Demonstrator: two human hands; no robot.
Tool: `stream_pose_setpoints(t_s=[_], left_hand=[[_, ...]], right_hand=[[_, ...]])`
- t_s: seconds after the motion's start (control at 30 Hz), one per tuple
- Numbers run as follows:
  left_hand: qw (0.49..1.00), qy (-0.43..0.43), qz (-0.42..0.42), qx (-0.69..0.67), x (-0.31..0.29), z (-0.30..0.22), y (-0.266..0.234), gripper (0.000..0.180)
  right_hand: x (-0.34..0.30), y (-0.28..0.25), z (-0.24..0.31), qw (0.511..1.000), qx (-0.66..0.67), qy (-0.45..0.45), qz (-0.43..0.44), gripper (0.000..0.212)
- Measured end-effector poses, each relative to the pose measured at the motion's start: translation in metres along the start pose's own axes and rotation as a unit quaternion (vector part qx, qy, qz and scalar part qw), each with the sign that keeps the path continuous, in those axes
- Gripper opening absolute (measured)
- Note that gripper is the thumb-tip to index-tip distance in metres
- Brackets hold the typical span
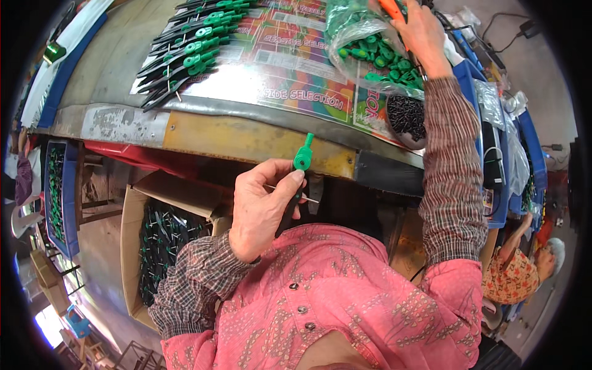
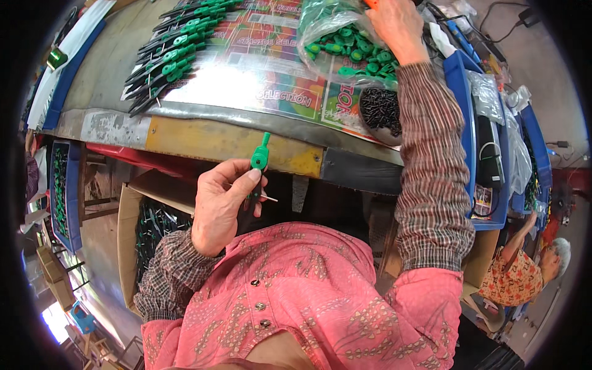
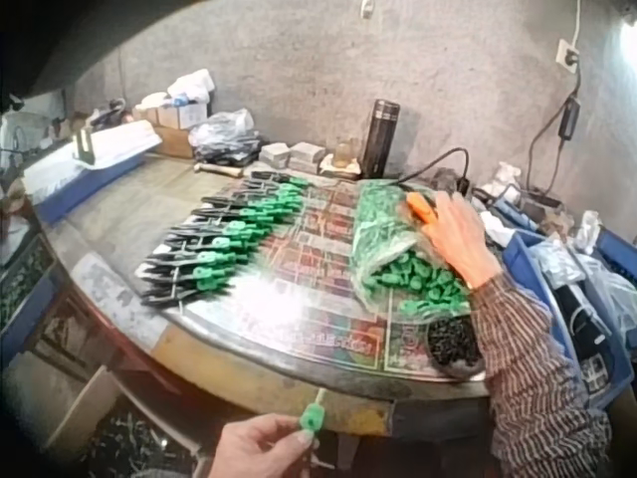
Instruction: The person assembles plastic compasses by joining legs with hinge pieces by hand, inserts small screws, fastens them using an electric screwdriver, and stacks the completed compasses on the workbench.
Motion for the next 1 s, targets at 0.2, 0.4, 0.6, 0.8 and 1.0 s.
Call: stream_pose_setpoints(t_s=[0.2,0.4,0.6,0.8,1.0], left_hand=[[0.999,0.041,-0.024,-0.014,0.003,0.001,-0.007,0.019],[0.992,0.114,-0.035,0.038,0.001,-0.002,-0.002,0.018],[0.976,0.164,-0.067,0.123,-0.003,0.0,-0.002,0.019],[0.972,0.162,-0.089,0.145,-0.002,0.0,-0.002,0.019],[0.941,0.241,-0.129,0.2,0.002,0.002,-0.002,0.017]], right_hand=[[-0.054,-0.122,0.126,0.908,0.372,-0.156,0.117,0.02],[-0.116,-0.144,0.166,0.862,0.464,-0.149,0.135,0.017],[-0.133,-0.135,0.181,0.882,0.452,-0.107,0.077,0.021],[-0.136,-0.134,0.19,0.9,0.424,-0.099,0.03,0.021],[-0.14,-0.131,0.193,0.88,0.471,-0.047,0.041,0.024]])
Point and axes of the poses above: each hand's wrist, its own x-axis towards the middle knuckle, its own y-axis out of the palm, z = x × y, the point moved 1 cm from there along x, towards the middle knuckle, and after that the axes turned 1 degree about y, right-handed, at the moved point
